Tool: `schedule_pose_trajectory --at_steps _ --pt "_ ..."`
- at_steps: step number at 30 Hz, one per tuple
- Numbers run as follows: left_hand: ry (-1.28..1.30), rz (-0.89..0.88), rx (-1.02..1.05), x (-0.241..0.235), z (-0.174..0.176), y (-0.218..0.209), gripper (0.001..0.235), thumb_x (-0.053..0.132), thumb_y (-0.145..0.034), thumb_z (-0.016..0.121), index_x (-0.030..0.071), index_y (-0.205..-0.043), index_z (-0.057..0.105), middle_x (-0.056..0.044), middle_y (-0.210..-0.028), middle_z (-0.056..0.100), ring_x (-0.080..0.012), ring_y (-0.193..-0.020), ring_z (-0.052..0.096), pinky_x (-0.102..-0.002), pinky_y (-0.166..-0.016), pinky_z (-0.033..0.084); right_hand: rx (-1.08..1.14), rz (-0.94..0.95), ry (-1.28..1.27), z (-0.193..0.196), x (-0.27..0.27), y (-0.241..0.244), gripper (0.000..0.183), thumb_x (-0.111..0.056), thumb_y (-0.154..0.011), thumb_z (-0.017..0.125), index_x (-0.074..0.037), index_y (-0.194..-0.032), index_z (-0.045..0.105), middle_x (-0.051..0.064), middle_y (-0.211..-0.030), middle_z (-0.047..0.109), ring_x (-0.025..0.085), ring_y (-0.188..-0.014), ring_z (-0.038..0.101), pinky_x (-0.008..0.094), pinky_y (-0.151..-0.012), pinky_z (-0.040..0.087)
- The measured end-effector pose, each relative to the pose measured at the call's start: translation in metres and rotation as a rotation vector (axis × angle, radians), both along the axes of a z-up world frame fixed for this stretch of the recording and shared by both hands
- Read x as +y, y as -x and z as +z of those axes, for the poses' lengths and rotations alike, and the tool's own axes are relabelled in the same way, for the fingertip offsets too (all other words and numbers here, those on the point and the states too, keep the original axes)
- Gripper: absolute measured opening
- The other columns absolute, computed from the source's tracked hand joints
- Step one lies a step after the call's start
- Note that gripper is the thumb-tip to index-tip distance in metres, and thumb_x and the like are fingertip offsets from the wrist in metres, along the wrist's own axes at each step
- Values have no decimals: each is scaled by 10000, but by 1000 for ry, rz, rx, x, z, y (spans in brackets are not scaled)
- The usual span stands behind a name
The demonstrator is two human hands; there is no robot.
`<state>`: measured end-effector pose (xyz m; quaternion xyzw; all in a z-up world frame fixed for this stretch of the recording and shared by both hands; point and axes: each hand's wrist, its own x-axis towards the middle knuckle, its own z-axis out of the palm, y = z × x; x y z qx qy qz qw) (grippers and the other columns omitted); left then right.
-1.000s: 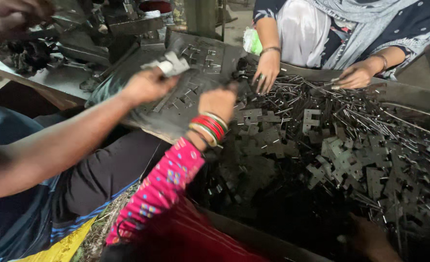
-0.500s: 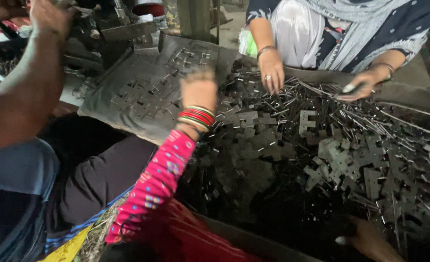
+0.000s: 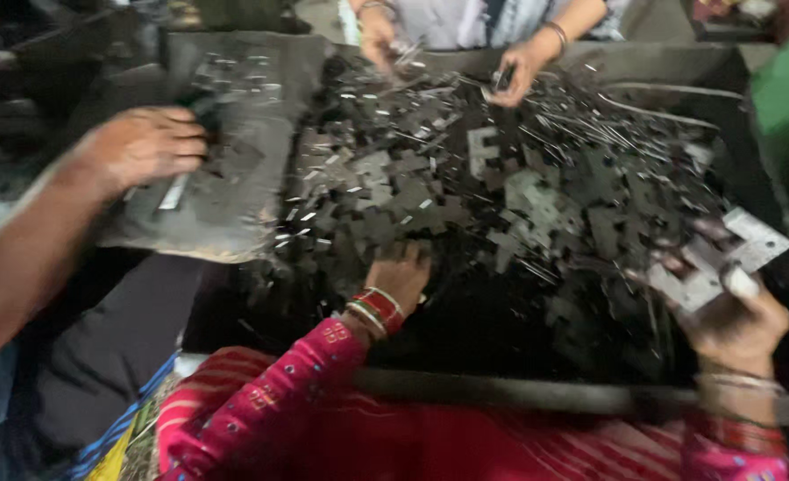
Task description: The person sorts through a tray of metal pieces, picking them up and moving them within the workspace.
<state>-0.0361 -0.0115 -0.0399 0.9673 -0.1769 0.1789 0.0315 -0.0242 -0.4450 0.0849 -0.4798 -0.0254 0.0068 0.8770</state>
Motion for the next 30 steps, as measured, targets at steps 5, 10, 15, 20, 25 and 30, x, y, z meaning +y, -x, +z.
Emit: schedule_pose_trajectory --at_steps 5,10,15,20,25,30 --pt "12 -89 -327 0 -14 -7 326 255 -709 587 83 -976 661 -158 -1026 782 -382 -910 771 -440 -652 586 -11 -47 408 -45 28 -11 336 -139 -954 663 -50 -1278 663 62 -1136 719 217 -1003 668 377 -902 557" --pt "11 -58 170 13 42 -14 181 244 -973 598 97 -974 703 -110 -720 725 -323 -665 729 -458 -593 575 -427 173 1486 -84 89 -12 321 -254 -870 799 -62 -1112 711 144 -889 745 256 -703 704 366 -659 557" --pt "452 -27 167 20 94 -8 238 286 -927 684 75 -1016 746 -175 -727 735 -364 -662 713 -457 -592 557 -653 310 1915 -97 120 -7 342 -108 -783 764 -84 -1121 713 156 -959 733 330 -806 719 421 -678 577" --pt "1523 -89 686 22 80 -23 360 313 -924 679 85 -1201 658 -77 -965 765 -194 -760 747 -359 -661 629 -808 46 1370 -94 92 -29 288 -162 -834 808 -119 -1097 700 121 -1031 754 268 -903 734 359 -792 585" --pt "2023 382 602 14 88 -20 393 351 -946 721 34 -1169 655 -96 -913 676 -231 -660 668 -408 -521 584 224 -107 203 -60 66 -35 333 -186 -949 698 -56 -1224 561 76 -1052 666 227 -858 706 522 -762 616" --pt "1965 168 821 -26 80 5 445 234 -866 700 43 -1250 580 -115 -919 730 -266 -719 751 -416 -531 624 508 229 193 -44 98 -10 434 -277 -949 557 -17 -1292 613 164 -1178 717 278 -961 700 561 -857 609"
